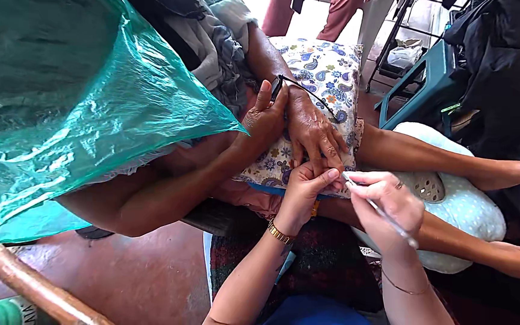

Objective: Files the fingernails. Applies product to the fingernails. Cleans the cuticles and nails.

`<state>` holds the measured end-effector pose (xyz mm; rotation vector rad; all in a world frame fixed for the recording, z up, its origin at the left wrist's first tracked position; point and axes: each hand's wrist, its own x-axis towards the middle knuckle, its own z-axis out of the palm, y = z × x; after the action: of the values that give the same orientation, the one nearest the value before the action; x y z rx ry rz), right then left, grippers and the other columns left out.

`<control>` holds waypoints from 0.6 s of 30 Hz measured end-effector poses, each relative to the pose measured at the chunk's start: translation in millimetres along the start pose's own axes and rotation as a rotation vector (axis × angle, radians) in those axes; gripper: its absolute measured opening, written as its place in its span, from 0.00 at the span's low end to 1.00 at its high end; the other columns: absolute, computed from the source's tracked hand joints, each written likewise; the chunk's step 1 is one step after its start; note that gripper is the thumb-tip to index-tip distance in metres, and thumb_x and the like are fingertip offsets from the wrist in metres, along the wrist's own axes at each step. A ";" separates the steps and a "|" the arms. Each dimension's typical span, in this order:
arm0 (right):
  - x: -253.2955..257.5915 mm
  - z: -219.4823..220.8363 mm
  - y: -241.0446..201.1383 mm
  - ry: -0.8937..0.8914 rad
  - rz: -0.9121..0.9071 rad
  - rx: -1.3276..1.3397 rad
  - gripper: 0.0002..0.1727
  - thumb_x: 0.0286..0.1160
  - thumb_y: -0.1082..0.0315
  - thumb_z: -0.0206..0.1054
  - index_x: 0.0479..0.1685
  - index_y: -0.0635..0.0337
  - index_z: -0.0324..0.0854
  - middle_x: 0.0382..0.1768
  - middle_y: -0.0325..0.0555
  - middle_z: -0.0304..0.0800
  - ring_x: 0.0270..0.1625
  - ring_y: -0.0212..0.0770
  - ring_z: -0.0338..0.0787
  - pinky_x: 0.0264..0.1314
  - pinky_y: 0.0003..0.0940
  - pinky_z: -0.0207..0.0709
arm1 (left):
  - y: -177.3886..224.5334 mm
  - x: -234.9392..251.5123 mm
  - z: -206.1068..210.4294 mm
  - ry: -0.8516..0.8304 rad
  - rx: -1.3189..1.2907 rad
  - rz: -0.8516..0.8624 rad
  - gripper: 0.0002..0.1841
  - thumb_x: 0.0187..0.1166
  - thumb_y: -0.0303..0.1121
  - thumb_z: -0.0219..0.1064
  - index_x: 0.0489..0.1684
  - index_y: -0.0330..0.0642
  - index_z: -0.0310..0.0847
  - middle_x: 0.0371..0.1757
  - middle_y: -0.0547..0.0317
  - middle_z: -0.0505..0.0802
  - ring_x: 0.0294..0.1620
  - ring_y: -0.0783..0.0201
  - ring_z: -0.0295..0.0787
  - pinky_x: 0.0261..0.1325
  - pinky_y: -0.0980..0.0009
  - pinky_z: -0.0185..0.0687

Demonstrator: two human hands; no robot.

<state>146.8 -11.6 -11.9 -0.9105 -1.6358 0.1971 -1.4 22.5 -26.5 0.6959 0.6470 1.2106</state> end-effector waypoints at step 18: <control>22.4 32.6 14.9 0.238 0.528 0.805 0.11 0.71 0.84 0.69 0.40 0.57 0.84 0.50 0.55 0.96 0.43 0.45 0.99 0.37 0.34 0.94 | 10.2 1.3 -5.8 -0.028 -0.096 -0.080 0.09 0.83 0.27 0.61 0.34 0.38 0.86 0.24 0.58 0.90 0.23 0.73 0.85 0.31 0.80 0.84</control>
<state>124.4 24.2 -13.1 -0.6702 -0.9236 0.9920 -11.6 26.6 -22.4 0.5997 0.5844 1.1485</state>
